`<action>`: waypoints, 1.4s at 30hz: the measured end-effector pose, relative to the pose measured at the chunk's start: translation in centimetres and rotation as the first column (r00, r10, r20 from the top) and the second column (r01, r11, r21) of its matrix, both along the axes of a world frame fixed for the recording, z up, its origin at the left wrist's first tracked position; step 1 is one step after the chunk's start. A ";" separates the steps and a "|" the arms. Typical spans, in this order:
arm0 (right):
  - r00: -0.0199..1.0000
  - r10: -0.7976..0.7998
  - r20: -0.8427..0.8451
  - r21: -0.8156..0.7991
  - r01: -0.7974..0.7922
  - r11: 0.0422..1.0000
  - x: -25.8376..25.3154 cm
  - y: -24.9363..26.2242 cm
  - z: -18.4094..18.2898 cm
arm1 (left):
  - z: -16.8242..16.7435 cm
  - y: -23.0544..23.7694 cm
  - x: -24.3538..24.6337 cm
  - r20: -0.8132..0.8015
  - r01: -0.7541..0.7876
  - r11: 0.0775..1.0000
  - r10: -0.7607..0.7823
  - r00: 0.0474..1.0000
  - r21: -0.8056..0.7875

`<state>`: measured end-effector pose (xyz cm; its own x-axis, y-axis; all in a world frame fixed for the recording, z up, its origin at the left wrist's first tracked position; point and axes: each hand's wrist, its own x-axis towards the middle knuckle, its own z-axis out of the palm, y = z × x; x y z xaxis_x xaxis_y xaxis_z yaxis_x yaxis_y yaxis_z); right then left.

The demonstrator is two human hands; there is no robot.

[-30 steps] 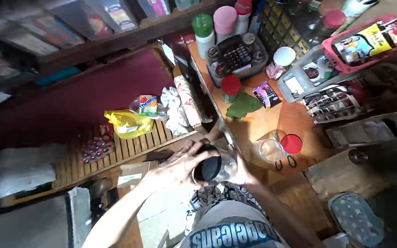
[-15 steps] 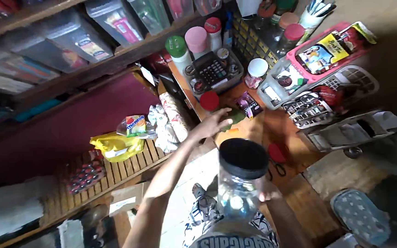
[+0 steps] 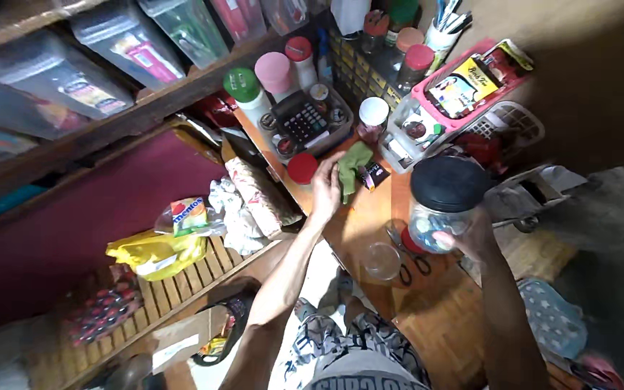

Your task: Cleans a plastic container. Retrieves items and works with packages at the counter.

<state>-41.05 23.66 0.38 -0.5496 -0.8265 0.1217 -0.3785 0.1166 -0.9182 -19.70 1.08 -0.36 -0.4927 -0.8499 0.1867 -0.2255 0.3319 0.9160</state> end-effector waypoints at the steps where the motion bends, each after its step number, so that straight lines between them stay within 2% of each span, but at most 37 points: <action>1: 0.995 0.052 -0.081 -0.013 -0.053 0.998 0.1 -0.9 0.2 | 3.0 0.6 0.2 -0.047 0.039 0.999 -0.040 0.998 -0.020; 2: 0.986 0.116 -0.123 -0.028 -0.120 0.992 0.4 -1.9 0.6 | 5.7 1.1 0.3 -0.046 0.126 0.990 -0.129 0.991 -0.063; 4: 0.964 0.232 -0.129 -0.001 -0.234 0.972 1.4 -3.9 1.7 | 9.6 2.6 -0.9 0.082 0.328 0.928 -0.318 0.945 -0.178; 6: 0.960 0.260 -0.105 0.028 -0.258 0.966 2.4 -5.3 2.2 | 11.4 4.0 -2.7 0.203 0.434 0.852 -0.389 0.899 -0.293; 10: 0.982 0.147 -0.117 0.035 -0.144 0.989 2.3 -5.2 2.2 | 13.0 5.6 -0.8 0.280 0.468 0.774 -0.379 0.882 -0.427; 13: 0.971 0.148 -0.188 -0.089 -0.167 0.982 1.2 -6.0 3.0 | 12.0 4.3 0.9 0.294 0.409 0.805 -0.303 0.906 -0.430; 16: 0.968 0.220 -0.122 -0.121 -0.234 0.965 1.9 -6.2 2.7 | 12.1 2.9 0.1 0.311 0.331 0.887 -0.232 0.922 -0.321; 18: 0.957 0.279 -0.073 -0.141 -0.287 0.947 2.3 -6.4 2.6 | 13.0 2.9 -0.4 0.278 0.360 0.922 -0.312 0.909 -0.144; 20: 0.951 0.304 -0.054 -0.171 -0.309 0.936 2.1 -6.7 2.6 | 13.7 3.0 -1.0 0.253 0.394 0.918 -0.370 0.894 -0.051; 23: 0.943 0.324 -0.076 -0.158 -0.332 0.930 1.5 -6.7 3.1 | 14.7 1.3 -3.1 0.328 0.486 0.872 -0.443 0.834 -0.059; 25: 0.931 0.340 -0.129 -0.167 -0.359 0.918 1.4 -6.8 3.3 | 14.5 -0.1 -4.5 0.285 0.491 0.865 -0.448 0.848 -0.103; 28: 0.928 0.340 -0.154 -0.168 -0.364 0.916 1.5 -7.0 3.7 | 15.0 0.8 -5.5 0.291 0.353 0.916 -0.291 0.912 -0.190; 31: 0.936 0.308 -0.172 -0.140 -0.333 0.933 1.5 -7.0 4.1 | 16.4 3.7 -4.9 0.393 0.354 0.875 -0.214 0.894 -0.330; 34: 0.952 0.278 -0.126 -0.096 -0.291 0.952 1.5 -6.8 4.1 | 15.9 4.3 -4.0 0.338 0.501 0.750 -0.381 0.861 -0.431; 36: 0.967 0.248 -0.065 -0.130 -0.255 0.958 1.1 -6.6 3.8 | 14.5 3.6 -3.9 0.283 0.604 0.620 -0.542 0.791 -0.501; 38: 0.978 0.208 -0.022 -0.177 -0.208 0.962 0.3 -6.4 2.8 | 12.5 3.2 -3.5 0.251 0.624 0.490 -0.627 0.737 -0.609; 39: 0.982 0.187 -0.039 -0.164 -0.191 0.968 -0.1 -6.2 2.3 | 11.3 3.1 -3.3 0.212 0.587 0.468 -0.633 0.744 -0.661; 40: 0.984 0.167 -0.060 -0.142 -0.174 0.974 -0.5 -5.9 2.0 | 9.9 3.1 -3.1 0.121 0.521 0.504 -0.629 0.768 -0.689; 42: 0.989 0.133 -0.069 -0.097 -0.139 0.986 -0.8 -5.2 1.5 | 6.7 3.6 -2.9 -0.120 0.383 0.679 -0.569 0.813 -0.626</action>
<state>-41.86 18.44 1.85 -0.4219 -0.8745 0.2393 -0.4413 -0.0325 -0.8968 -22.62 4.67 6.32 -0.6447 -0.2102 0.7350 0.3448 0.7781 0.5250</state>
